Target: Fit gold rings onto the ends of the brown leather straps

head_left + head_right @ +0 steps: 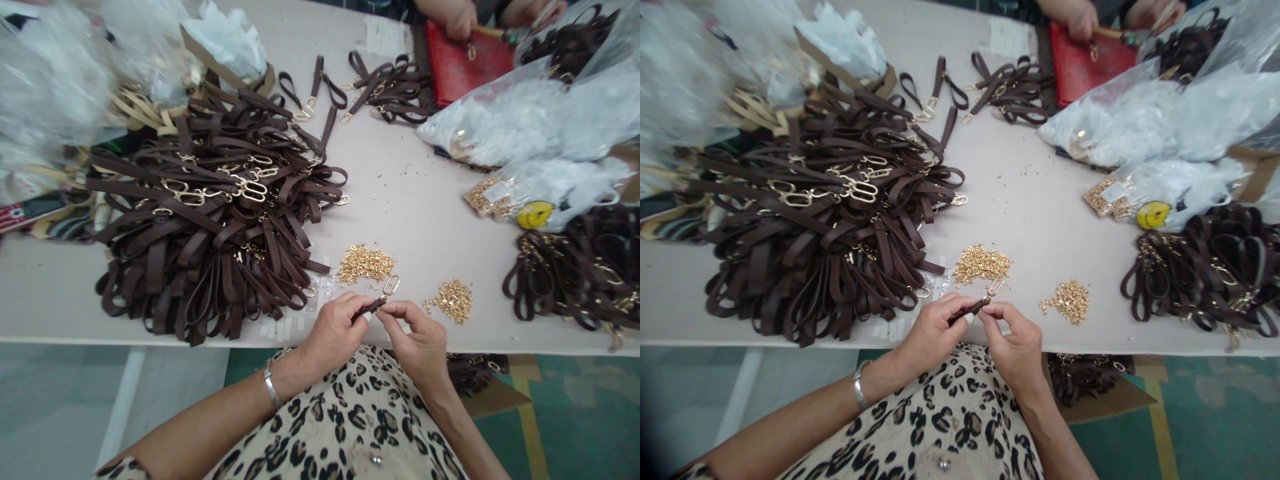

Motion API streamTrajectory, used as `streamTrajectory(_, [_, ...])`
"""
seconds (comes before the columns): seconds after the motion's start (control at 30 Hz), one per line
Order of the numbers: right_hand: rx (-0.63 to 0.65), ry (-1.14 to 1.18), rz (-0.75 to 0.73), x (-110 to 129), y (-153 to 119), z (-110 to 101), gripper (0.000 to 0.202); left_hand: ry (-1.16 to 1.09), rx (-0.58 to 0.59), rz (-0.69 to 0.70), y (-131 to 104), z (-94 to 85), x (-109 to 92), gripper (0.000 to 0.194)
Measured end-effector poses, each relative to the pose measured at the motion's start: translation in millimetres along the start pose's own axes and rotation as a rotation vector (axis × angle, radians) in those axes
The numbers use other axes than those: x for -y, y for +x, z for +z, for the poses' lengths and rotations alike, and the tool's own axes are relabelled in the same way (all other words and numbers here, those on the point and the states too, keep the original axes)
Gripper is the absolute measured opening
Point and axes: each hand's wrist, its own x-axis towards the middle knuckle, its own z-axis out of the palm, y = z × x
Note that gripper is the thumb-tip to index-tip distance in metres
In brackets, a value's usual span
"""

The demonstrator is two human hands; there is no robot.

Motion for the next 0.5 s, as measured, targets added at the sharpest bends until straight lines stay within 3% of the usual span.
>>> streamTrajectory(0.33, [0.011,-0.194,-0.178,0.3,-5.8,1.5,0.008,0.028,0.037,0.008,-2.1,-0.2,3.6,0.038])
streamTrajectory(0.5, [0.014,-0.175,-0.127,2.9,-4.8,0.4,0.004,0.058,0.062,0.044,-2.2,-2.4,4.1,0.038])
